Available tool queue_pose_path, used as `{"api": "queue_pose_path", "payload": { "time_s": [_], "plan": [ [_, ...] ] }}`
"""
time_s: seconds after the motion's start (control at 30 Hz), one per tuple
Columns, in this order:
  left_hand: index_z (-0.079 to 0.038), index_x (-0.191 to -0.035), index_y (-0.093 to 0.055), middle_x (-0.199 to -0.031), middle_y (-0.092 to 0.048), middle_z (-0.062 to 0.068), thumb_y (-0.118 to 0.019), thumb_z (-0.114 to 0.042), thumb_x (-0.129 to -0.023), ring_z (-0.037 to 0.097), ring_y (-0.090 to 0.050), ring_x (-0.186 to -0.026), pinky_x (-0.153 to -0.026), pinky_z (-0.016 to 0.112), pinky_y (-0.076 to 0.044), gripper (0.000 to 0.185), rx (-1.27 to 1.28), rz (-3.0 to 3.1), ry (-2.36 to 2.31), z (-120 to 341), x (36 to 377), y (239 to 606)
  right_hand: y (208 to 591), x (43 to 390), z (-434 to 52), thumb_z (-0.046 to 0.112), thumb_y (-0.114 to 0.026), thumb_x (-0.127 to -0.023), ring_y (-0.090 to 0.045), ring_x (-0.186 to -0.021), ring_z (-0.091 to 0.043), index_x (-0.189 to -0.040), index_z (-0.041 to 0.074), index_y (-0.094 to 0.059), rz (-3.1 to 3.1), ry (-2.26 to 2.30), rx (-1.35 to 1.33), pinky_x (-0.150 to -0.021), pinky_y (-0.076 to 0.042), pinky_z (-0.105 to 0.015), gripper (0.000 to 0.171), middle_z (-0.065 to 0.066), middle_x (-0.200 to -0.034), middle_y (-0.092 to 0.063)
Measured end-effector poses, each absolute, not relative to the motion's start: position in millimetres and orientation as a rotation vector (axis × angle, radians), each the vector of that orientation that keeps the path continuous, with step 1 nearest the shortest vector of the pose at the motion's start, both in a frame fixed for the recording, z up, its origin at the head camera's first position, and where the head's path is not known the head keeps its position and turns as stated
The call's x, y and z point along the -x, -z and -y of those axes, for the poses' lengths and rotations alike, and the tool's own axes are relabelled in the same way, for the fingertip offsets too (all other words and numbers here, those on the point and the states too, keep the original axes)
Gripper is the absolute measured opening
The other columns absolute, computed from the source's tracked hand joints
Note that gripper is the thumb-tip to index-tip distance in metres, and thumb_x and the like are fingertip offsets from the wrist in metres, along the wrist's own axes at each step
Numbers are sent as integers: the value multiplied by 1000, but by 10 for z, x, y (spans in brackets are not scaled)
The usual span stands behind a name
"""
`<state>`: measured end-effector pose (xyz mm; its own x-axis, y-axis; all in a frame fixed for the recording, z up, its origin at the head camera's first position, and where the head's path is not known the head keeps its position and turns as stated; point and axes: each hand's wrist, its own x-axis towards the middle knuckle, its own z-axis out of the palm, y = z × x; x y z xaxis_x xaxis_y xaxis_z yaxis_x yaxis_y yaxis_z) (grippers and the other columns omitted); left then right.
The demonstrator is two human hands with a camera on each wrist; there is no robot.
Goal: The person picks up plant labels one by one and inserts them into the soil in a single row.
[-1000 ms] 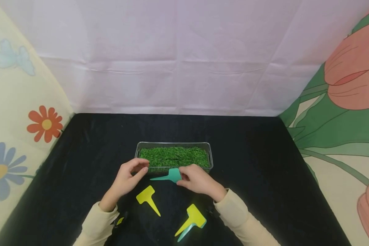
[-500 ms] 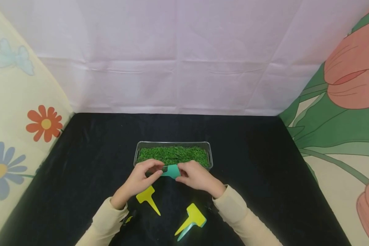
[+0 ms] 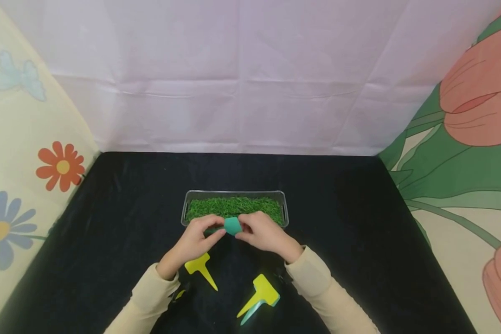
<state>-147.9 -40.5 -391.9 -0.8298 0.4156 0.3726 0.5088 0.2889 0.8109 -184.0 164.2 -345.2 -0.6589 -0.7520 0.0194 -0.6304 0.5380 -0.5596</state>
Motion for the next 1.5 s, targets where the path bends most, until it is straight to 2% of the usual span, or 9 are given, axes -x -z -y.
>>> {"api": "queue_pose_path", "payload": {
  "time_s": [0.37,0.57,0.77,0.93,1.13,1.27,1.5],
  "plan": [
    [-4,-91,-62,-87,-62,4,-57,-2,-88,10,-56,-72,-63,22,-47,6,851,2413,1558,372,1532,3928,3417,1864,-1616,12,-70,-79,-38,-49,-2,-69,14,-47,-2587,820,1190,-47,-36,-21,25,10,-58,-43],
    [-3,-91,-62,-86,-62,5,-58,-1,-87,11,-56,-72,-63,23,-48,6,793,2385,1578,357,1534,3932,3406,1865,-1629,13,-72,-78,-44,-58,-5,-82,12,-57,-2655,912,1169,-54,-41,-23,16,5,-69,-51],
    [-3,-90,-62,-84,-61,4,-58,0,-86,11,-56,-70,-62,23,-48,7,746,2364,1609,338,1529,3939,3371,1869,-1610,8,-73,-76,-56,-69,-14,-94,7,-61,-2613,1114,1145,-61,-51,-28,22,-3,-84,-58],
    [-2,-88,-62,-83,-62,6,-59,2,-85,12,-56,-69,-62,24,-48,5,694,2332,1622,323,1522,3941,3365,1860,-1582,2,-71,-77,-58,-71,-11,-91,6,-61,-2582,1171,1056,-61,-51,-23,17,-2,-86,-61],
    [-2,-86,-62,-81,-62,8,-60,3,-84,13,-55,-67,-60,25,-47,6,666,2298,1628,309,1525,3967,3363,1855,-1559,0,-67,-79,-56,-69,-10,-85,8,-61,-2582,1155,995,-60,-50,-24,11,0,-80,-60],
    [-2,-89,-62,-83,-62,6,-60,2,-84,13,-57,-70,-62,24,-49,6,659,2322,1648,316,1528,3974,3362,1858,-1560,0,-66,-79,-56,-69,-10,-85,7,-61,-2576,1148,1006,-60,-50,-25,11,0,-80,-61],
    [-2,-106,-59,-91,-61,5,-61,-2,-85,14,-57,-78,-64,31,-50,22,678,2360,1564,368,1546,3911,3367,1870,-1581,-1,-65,-79,-56,-67,-8,-85,7,-61,-2609,1109,1072,-59,-49,-24,11,0,-79,-60]
  ]
}}
